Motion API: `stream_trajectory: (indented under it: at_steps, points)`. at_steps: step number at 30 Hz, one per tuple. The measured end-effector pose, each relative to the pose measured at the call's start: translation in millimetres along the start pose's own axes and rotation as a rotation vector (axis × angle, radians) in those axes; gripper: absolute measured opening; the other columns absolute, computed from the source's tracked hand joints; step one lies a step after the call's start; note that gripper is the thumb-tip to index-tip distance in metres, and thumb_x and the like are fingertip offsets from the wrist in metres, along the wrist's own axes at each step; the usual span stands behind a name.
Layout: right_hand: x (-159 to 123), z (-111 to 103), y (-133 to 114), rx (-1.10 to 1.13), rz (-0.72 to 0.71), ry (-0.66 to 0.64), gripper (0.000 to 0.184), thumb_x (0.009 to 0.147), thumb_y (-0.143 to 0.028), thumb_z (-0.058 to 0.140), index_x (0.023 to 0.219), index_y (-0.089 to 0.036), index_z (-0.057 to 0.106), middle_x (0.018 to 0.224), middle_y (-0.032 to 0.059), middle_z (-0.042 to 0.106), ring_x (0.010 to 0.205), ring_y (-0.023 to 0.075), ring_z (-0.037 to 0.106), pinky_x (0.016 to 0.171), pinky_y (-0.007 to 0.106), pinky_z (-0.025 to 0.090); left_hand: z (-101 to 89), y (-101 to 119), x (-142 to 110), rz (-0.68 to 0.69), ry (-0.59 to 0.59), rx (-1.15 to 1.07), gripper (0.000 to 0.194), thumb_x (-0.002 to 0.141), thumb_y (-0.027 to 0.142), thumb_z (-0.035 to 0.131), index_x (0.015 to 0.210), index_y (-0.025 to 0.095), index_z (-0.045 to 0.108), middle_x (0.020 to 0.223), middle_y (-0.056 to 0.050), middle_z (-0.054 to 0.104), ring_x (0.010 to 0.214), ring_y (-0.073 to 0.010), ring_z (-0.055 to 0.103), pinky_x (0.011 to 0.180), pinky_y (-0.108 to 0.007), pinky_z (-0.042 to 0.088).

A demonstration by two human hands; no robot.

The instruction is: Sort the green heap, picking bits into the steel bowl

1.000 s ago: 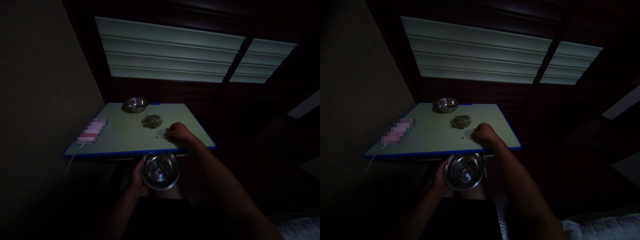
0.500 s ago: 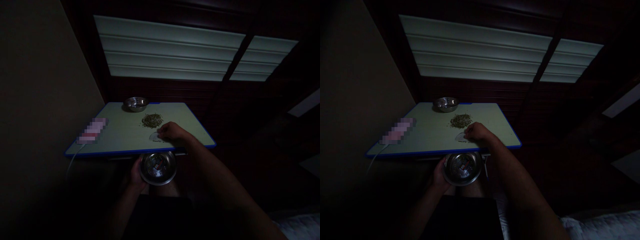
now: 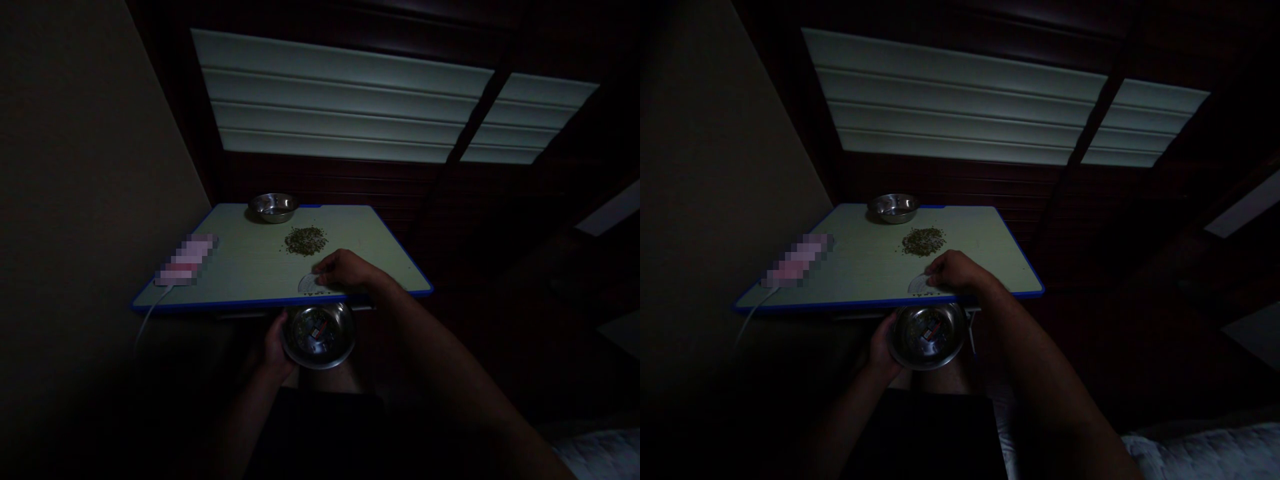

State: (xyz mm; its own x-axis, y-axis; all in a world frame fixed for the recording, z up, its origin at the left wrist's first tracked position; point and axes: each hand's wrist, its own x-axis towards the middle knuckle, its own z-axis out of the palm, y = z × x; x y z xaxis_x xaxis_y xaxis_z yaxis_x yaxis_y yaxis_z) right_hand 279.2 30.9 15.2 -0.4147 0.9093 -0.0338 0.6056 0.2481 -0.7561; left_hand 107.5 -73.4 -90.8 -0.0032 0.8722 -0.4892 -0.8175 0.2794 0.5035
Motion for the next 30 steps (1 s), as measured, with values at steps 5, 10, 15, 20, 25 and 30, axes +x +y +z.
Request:
stream_trajectory:
  at_steps: [5,10,15,20,25,30]
  points:
    - [-6,0,-5,-0.024,0.022,-0.039,0.03,0.068,-0.02,0.08,0.098,-0.017,0.077,0.097,0.0055,0.077,0.086,0.0175,0.07,0.08,0.027,0.052,-3.5,0,2,-0.022,0.029,0.038,0.019,0.076,0.026,0.059,0.083,0.014,0.072,0.077,-0.007,0.075,0.074,-0.0232,0.07,0.073,-0.035,0.055]
    - [-9,0,-5,-0.035,0.001,-0.028,0.029,0.068,-0.02,0.079,0.097,-0.018,0.077,0.097,0.0051,0.077,0.089,0.0187,0.07,0.084,0.027,0.052,-4.5,0,2,-0.036,0.052,0.044,0.016,0.073,0.024,0.059,0.075,0.014,0.071,0.07,-0.008,0.073,0.069,-0.0225,0.068,0.068,-0.034,0.055]
    - [-10,-1,-4,-0.009,0.01,-0.024,0.027,0.067,-0.021,0.08,0.093,-0.018,0.078,0.094,0.0049,0.077,0.086,0.0181,0.07,0.081,0.028,0.051,-2.8,1,1,-0.065,0.067,0.066,0.019,0.075,0.023,0.055,0.071,0.013,0.07,0.067,-0.009,0.073,0.065,-0.0217,0.067,0.064,-0.032,0.054]
    - [-11,-1,-2,0.049,0.011,-0.023,0.024,0.067,-0.022,0.08,0.091,-0.018,0.078,0.092,0.0054,0.077,0.082,0.0172,0.068,0.079,0.029,0.051,-3.5,1,1,-0.055,0.089,0.047,0.016,0.072,0.022,0.057,0.069,0.013,0.069,0.065,-0.008,0.071,0.062,-0.0208,0.066,0.062,-0.032,0.053]
    - [-14,0,-1,0.177,0.022,-0.054,0.024,0.067,-0.021,0.079,0.091,-0.016,0.076,0.09,0.0052,0.076,0.077,0.0142,0.065,0.074,0.027,0.05,-4.7,1,2,-0.072,0.07,0.046,0.015,0.071,0.023,0.058,0.072,0.013,0.07,0.067,-0.008,0.072,0.063,-0.0217,0.066,0.062,-0.033,0.054]
    - [-17,-2,-2,0.273,0.043,-0.075,0.024,0.065,-0.023,0.08,0.085,-0.013,0.072,0.082,0.0035,0.073,0.068,0.0115,0.06,0.067,0.025,0.047,-6.6,0,5,-0.061,0.084,0.07,0.014,0.07,0.024,0.059,0.069,0.014,0.069,0.065,-0.008,0.071,0.063,-0.0215,0.066,0.061,-0.032,0.054]
